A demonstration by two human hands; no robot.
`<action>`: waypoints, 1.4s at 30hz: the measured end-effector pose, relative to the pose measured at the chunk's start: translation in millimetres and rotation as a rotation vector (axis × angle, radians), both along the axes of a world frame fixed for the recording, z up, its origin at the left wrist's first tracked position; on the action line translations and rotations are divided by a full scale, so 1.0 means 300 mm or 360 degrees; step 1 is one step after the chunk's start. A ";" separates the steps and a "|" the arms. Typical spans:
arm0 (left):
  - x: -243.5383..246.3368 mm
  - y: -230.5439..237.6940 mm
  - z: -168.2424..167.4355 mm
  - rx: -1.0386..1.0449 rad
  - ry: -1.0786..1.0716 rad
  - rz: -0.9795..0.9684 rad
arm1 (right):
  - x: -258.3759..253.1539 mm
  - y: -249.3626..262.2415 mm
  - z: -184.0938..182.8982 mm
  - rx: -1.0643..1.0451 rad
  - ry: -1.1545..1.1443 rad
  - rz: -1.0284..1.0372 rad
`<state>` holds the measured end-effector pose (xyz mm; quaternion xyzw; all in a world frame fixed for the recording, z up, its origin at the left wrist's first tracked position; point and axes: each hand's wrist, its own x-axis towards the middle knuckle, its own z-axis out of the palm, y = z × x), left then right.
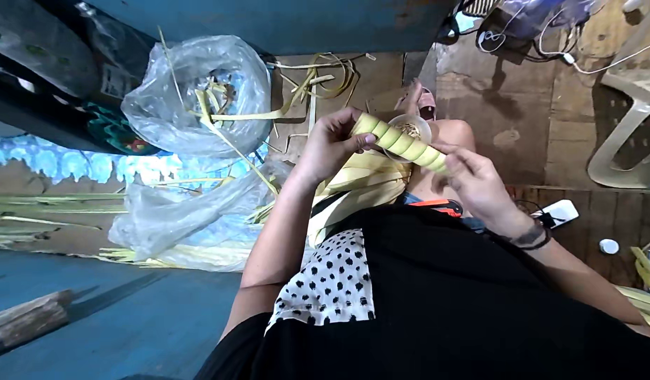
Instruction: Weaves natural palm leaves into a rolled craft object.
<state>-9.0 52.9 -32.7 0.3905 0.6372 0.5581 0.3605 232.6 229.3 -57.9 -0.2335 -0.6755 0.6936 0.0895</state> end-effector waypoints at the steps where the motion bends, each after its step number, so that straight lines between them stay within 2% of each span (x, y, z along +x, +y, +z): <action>1: -0.004 -0.005 -0.001 0.0017 0.0003 -0.0026 | -0.006 -0.001 0.010 -0.0458 -0.0120 -0.0055; 2: -0.007 -0.008 -0.003 0.0031 0.0003 -0.0048 | -0.008 -0.002 0.015 -0.0679 -0.0185 -0.0082; 3: -0.011 -0.008 -0.005 0.0032 0.0004 -0.0051 | -0.006 -0.006 0.017 -0.0593 -0.0171 -0.0073; 4: -0.013 -0.010 -0.007 0.0027 0.0004 -0.0039 | 0.000 -0.013 0.015 -0.0252 -0.0093 -0.0032; 6: -0.013 -0.013 -0.008 0.0014 -0.0015 0.0008 | 0.009 -0.019 -0.008 0.0679 0.0136 0.0041; 7: -0.010 -0.014 -0.008 0.0007 -0.0033 0.0025 | 0.012 -0.015 -0.020 0.0911 0.0216 0.0055; 8: -0.008 -0.013 -0.009 0.0004 -0.0050 0.0031 | 0.016 -0.015 -0.024 0.0836 0.0205 0.0039; 11: -0.006 -0.014 -0.012 0.0036 -0.0046 -0.0026 | 0.006 -0.016 0.001 -0.0461 -0.0152 -0.0111; 12: -0.004 -0.014 -0.014 0.0043 -0.0038 -0.0041 | 0.007 -0.017 0.004 -0.0525 -0.0194 -0.0122; 13: -0.004 -0.011 -0.015 0.0044 -0.0031 -0.0033 | 0.012 -0.020 0.001 -0.0278 -0.0135 -0.0096; 15: -0.004 -0.010 -0.017 0.0017 -0.0027 0.0012 | 0.025 -0.023 -0.020 0.0632 0.0089 0.0009; 16: -0.002 -0.011 -0.015 -0.0005 -0.0024 0.0030 | 0.027 -0.019 -0.028 0.0878 0.0172 0.0051; 17: -0.001 -0.009 -0.012 -0.0018 -0.0022 0.0040 | 0.027 -0.017 -0.028 0.0821 0.0167 0.0054; 18: -0.001 -0.007 -0.009 -0.0019 -0.0024 0.0038 | 0.023 -0.016 -0.020 0.0466 0.0071 0.0025; 20: -0.002 -0.009 -0.010 0.0013 -0.0030 0.0001 | 0.010 -0.014 0.004 -0.0480 -0.0135 -0.0083; 21: -0.002 -0.009 -0.012 0.0029 -0.0035 -0.0009 | 0.007 -0.014 0.008 -0.0606 -0.0172 -0.0111; 22: -0.003 -0.008 -0.014 0.0035 -0.0040 -0.0004 | 0.011 -0.016 0.004 -0.0404 -0.0131 -0.0094; 24: -0.008 -0.011 -0.019 0.0023 -0.0046 0.0031 | 0.022 -0.021 -0.019 0.0482 0.0053 0.0012; 25: -0.009 -0.014 -0.023 0.0018 -0.0044 0.0041 | 0.025 -0.018 -0.027 0.0730 0.0111 0.0062; 26: -0.010 -0.015 -0.024 0.0023 -0.0044 0.0041 | 0.026 -0.017 -0.027 0.0676 0.0107 0.0078; 27: -0.011 -0.016 -0.024 0.0035 -0.0054 0.0034 | 0.022 -0.018 -0.017 0.0308 0.0033 0.0062; 29: -0.012 -0.021 -0.023 0.0062 -0.0077 0.0001 | 0.008 -0.017 0.010 -0.0660 -0.0152 0.0041; 30: -0.012 -0.021 -0.023 0.0067 -0.0090 -0.0004 | 0.007 -0.018 0.013 -0.0771 -0.0189 0.0035; 31: -0.012 -0.020 -0.024 0.0065 -0.0103 0.0005 | 0.009 -0.023 0.012 -0.0565 -0.0164 0.0026; 34: -0.011 -0.023 -0.029 0.0015 -0.0112 0.0064 | 0.018 -0.025 -0.030 0.0794 0.0153 0.0108; 35: -0.010 -0.023 -0.036 0.0012 -0.0108 0.0072 | 0.018 -0.020 -0.034 0.0952 0.0190 0.0119; 36: -0.008 -0.023 -0.039 0.0014 -0.0105 0.0069 | 0.018 -0.018 -0.026 0.0783 0.0132 0.0115; 38: -0.011 -0.027 -0.044 0.0031 -0.0095 0.0046 | 0.004 -0.021 0.009 -0.0210 -0.0114 0.0011; 39: -0.009 -0.029 -0.045 0.0033 -0.0093 0.0043 | -0.003 -0.023 0.021 -0.0568 -0.0234 -0.0039; 40: -0.008 -0.027 -0.046 0.0030 -0.0095 0.0052 | -0.004 -0.025 0.022 -0.0611 -0.0280 -0.0046; 41: -0.008 -0.024 -0.048 0.0020 -0.0106 0.0077 | 0.001 -0.029 0.013 -0.0349 -0.0232 -0.0004; 42: -0.010 -0.021 -0.052 0.0013 -0.0121 0.0120 | 0.009 -0.029 -0.003 0.0129 -0.0113 0.0077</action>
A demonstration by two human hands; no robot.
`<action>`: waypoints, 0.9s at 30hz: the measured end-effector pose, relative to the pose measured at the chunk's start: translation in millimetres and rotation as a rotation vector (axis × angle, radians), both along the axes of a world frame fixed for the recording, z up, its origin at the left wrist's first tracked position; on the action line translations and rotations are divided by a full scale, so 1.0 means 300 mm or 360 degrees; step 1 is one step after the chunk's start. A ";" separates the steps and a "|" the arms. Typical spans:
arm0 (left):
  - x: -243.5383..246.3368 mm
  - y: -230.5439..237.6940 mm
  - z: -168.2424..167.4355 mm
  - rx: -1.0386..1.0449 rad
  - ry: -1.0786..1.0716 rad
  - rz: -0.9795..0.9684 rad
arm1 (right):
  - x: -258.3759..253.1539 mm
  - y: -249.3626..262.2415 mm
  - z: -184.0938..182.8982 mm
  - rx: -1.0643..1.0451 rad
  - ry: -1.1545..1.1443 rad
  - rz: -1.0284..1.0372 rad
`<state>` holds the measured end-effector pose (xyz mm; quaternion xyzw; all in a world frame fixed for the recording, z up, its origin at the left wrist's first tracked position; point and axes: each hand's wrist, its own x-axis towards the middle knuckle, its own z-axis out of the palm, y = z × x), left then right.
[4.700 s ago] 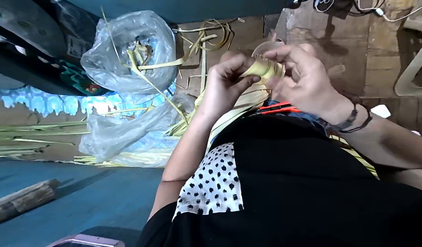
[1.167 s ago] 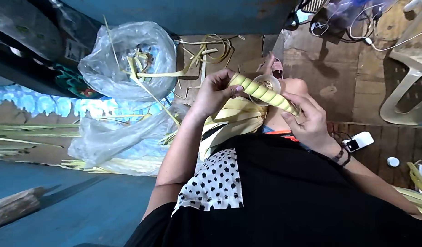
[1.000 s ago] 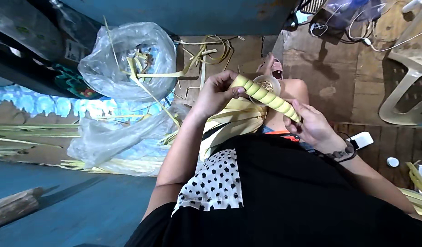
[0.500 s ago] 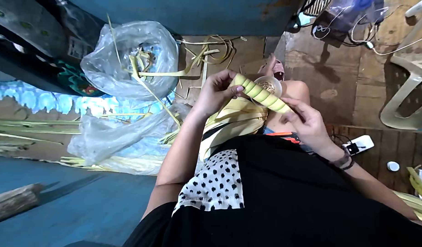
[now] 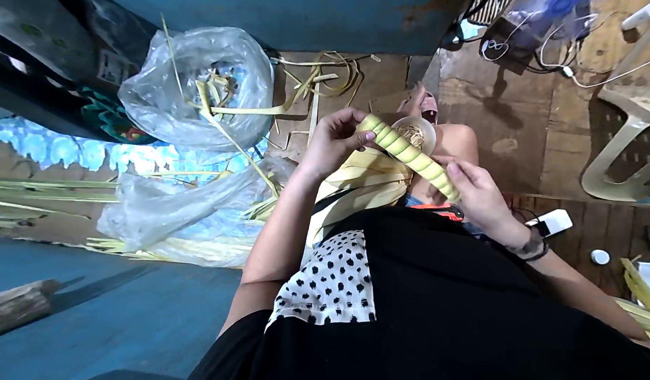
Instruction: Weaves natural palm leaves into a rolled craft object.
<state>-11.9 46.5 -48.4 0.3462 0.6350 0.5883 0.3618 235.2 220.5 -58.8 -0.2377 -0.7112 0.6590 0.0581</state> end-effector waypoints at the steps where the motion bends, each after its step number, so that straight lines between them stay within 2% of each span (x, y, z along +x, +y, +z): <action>1: -0.001 0.000 -0.005 -0.0004 -0.0015 0.0049 | 0.002 0.001 -0.013 0.0542 0.0110 0.0094; 2: 0.001 -0.001 -0.011 -0.0003 -0.0031 0.0088 | 0.000 0.004 -0.026 0.0959 0.0205 0.0146; 3: 0.006 -0.001 -0.016 -0.0001 -0.0044 0.0114 | -0.004 0.009 -0.034 0.1126 0.0257 0.0158; 4: 0.007 0.001 -0.019 0.0016 -0.0054 0.0125 | -0.008 0.012 -0.032 0.1015 0.0230 0.0152; 7: 0.002 -0.010 -0.027 0.0068 -0.0071 0.0062 | -0.014 0.019 -0.014 -0.0245 0.0042 0.0048; 9: 0.002 -0.017 -0.032 0.0099 -0.0124 0.0029 | -0.009 0.031 -0.005 -0.0760 -0.0121 0.0031; 14: 0.026 -0.036 -0.078 0.0242 -0.0327 0.0112 | -0.016 0.047 -0.003 -0.1207 -0.0303 0.0283; 18: 0.055 -0.100 -0.126 0.0342 -0.0123 0.0243 | -0.019 0.038 -0.041 -0.1380 -0.0359 0.0522; 20: 0.065 -0.143 -0.127 0.0387 -0.0057 0.0271 | -0.058 0.043 -0.061 -0.1199 -0.0425 0.0626; 22: 0.068 -0.187 -0.113 0.0426 0.0069 0.0285 | -0.141 0.065 -0.066 -0.0456 -0.0549 0.0662; 24: 0.067 -0.219 -0.089 0.0450 0.0227 0.0288 | -0.236 0.105 -0.149 0.0431 -0.0469 0.0673; 25: 0.066 -0.229 -0.078 0.0467 0.0293 0.0287 | -0.286 0.125 -0.202 0.0771 -0.0416 0.0659; 27: 0.067 -0.238 -0.059 0.0495 0.0377 0.0288 | -0.383 0.149 -0.279 0.1179 -0.0486 0.0743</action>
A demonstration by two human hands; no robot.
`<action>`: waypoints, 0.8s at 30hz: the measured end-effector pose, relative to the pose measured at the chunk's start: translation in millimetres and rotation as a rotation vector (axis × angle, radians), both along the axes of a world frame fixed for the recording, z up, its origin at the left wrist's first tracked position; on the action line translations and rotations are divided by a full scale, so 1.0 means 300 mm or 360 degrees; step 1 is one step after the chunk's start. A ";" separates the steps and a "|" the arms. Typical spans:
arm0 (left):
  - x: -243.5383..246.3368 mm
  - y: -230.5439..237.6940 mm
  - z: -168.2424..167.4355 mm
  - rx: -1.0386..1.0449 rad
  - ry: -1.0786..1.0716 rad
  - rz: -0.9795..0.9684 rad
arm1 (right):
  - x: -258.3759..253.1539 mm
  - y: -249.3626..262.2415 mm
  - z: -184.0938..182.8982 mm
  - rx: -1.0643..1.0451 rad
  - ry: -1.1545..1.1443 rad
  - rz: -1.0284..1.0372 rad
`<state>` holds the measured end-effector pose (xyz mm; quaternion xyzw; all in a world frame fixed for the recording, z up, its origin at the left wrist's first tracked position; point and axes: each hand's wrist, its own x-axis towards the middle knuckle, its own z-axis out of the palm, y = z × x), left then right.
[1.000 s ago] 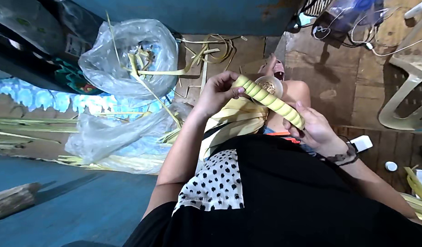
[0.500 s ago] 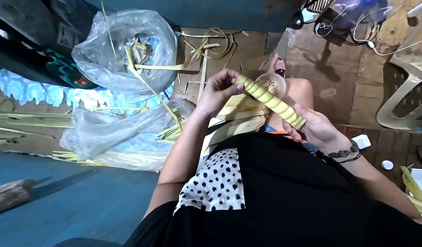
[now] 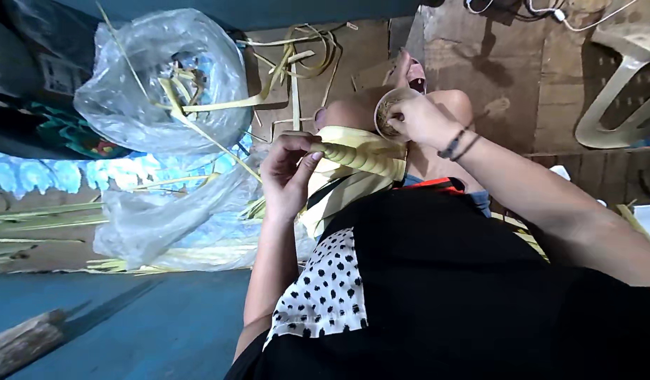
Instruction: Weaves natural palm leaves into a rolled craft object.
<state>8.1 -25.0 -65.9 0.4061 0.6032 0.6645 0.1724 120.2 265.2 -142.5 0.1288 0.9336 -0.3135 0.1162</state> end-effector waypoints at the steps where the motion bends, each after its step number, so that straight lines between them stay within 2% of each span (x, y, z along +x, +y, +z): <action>1: 0.001 -0.001 0.009 0.0015 0.0018 0.0009 | -0.043 0.003 -0.034 0.0135 -0.0085 0.0073; 5: 0.002 -0.013 0.026 0.0051 -0.0037 0.0062 | -0.123 -0.036 -0.119 0.0422 -0.0486 0.0209; 9: -0.014 -0.033 0.024 0.0141 -0.0466 0.0080 | -0.112 -0.012 -0.124 0.0288 -0.0334 0.0141; 12: -0.029 -0.007 0.023 0.0259 -0.0951 -0.0033 | -0.057 0.021 -0.076 -0.0073 -0.0036 -0.0039; 14: -0.033 0.040 0.022 0.0324 -0.1150 -0.0209 | -0.024 0.030 -0.031 -0.0344 -0.0003 -0.0242; 18: -0.010 0.141 0.018 0.0299 -0.1207 -0.0759 | 0.026 0.033 0.078 -0.0568 -0.0020 -0.0384; 21: 0.023 0.192 0.026 0.0216 -0.1224 -0.0943 | 0.075 -0.011 0.186 -0.0787 0.0342 -0.0396; 24: 0.039 0.216 0.026 0.0232 -0.1238 -0.1016 | 0.119 -0.091 0.321 -0.1361 0.0765 -0.0451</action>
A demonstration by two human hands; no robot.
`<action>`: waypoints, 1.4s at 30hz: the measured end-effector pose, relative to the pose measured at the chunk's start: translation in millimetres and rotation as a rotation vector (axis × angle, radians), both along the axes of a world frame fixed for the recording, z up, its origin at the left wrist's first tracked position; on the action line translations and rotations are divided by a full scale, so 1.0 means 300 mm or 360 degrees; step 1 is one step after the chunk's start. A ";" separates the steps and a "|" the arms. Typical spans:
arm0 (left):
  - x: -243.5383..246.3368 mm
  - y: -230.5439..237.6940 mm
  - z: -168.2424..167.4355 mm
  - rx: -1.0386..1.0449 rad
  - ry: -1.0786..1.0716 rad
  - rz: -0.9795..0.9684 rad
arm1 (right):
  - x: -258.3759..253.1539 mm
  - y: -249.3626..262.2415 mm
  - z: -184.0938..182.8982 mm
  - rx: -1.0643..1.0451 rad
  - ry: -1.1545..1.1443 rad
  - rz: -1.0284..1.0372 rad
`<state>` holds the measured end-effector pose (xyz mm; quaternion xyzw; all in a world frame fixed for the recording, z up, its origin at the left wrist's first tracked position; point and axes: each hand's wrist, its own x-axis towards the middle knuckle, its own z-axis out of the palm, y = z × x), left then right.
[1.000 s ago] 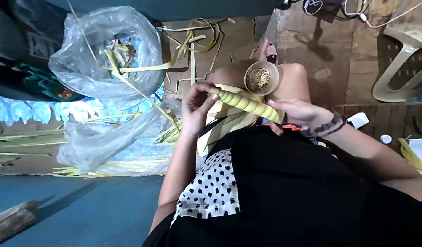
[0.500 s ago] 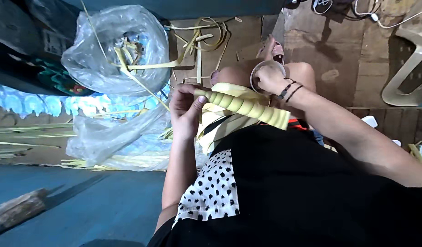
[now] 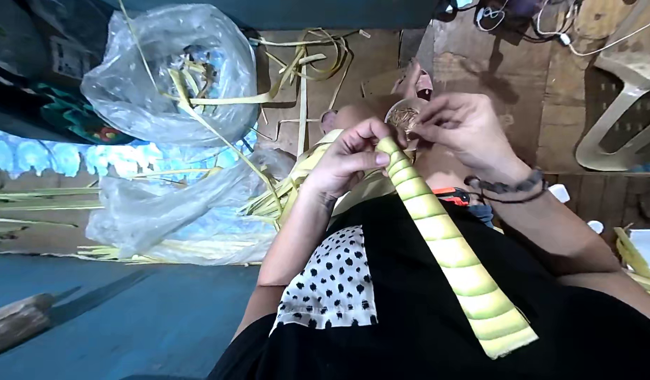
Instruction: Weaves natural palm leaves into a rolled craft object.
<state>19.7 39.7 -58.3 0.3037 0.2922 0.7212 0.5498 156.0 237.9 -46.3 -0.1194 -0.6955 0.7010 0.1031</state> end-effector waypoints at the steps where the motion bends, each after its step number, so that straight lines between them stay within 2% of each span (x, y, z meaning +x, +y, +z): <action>1: 0.003 0.004 0.002 0.0010 0.0005 -0.0008 | 0.012 -0.022 0.035 -0.0173 0.0156 0.0006; 2: 0.006 0.005 0.004 0.0008 0.0023 -0.0015 | 0.020 -0.041 0.060 -0.0308 0.0290 0.0027; 4: 0.012 0.005 0.008 -0.0019 0.0042 -0.0010 | 0.031 -0.070 0.087 -0.0313 0.0452 0.0085; 7: 0.018 0.002 0.016 -0.0010 0.0040 -0.0013 | 0.042 -0.105 0.095 0.0157 0.0472 0.0047; 9: 0.020 -0.003 0.021 0.0006 0.0066 -0.0033 | 0.044 -0.111 0.093 0.0286 0.0425 0.0063; 15: 0.029 -0.016 0.036 0.0024 0.0166 -0.0071 | 0.051 -0.111 0.108 0.0265 0.0435 0.0101; 20: 0.033 -0.011 0.044 0.0021 0.0255 -0.0083 | 0.048 -0.115 0.133 0.0478 0.0415 0.0094; 27: 0.046 -0.015 0.066 -0.0052 0.0369 -0.0080 | 0.034 -0.123 0.131 0.0596 0.0444 0.0091; 30: 0.052 -0.018 0.055 -0.0101 0.0326 -0.0088 | 0.041 -0.123 0.115 0.0551 0.0428 0.0036; 33: 0.045 -0.016 0.036 -0.0204 0.0382 0.0051 | 0.040 -0.085 0.064 0.0447 0.0367 0.0028; 34: 0.035 -0.017 0.026 -0.0251 0.0439 0.0130 | 0.037 -0.059 0.032 0.0471 0.0302 0.0061; 36: -0.008 -0.029 0.011 -0.0370 0.0511 0.0280 | 0.065 -0.015 -0.040 0.0713 -0.0088 0.0229; 38: -0.061 -0.048 0.003 -0.0497 0.0494 0.0419 | 0.142 -0.004 -0.136 0.0876 -0.0527 0.0536; 40: -0.101 -0.061 -0.009 -0.0595 0.0399 0.0574 | 0.200 0.004 -0.256 0.0981 -0.0724 0.0856; 42: -0.122 -0.059 -0.025 -0.0632 0.0321 0.0767 | 0.201 0.004 -0.242 0.0991 -0.0914 0.1006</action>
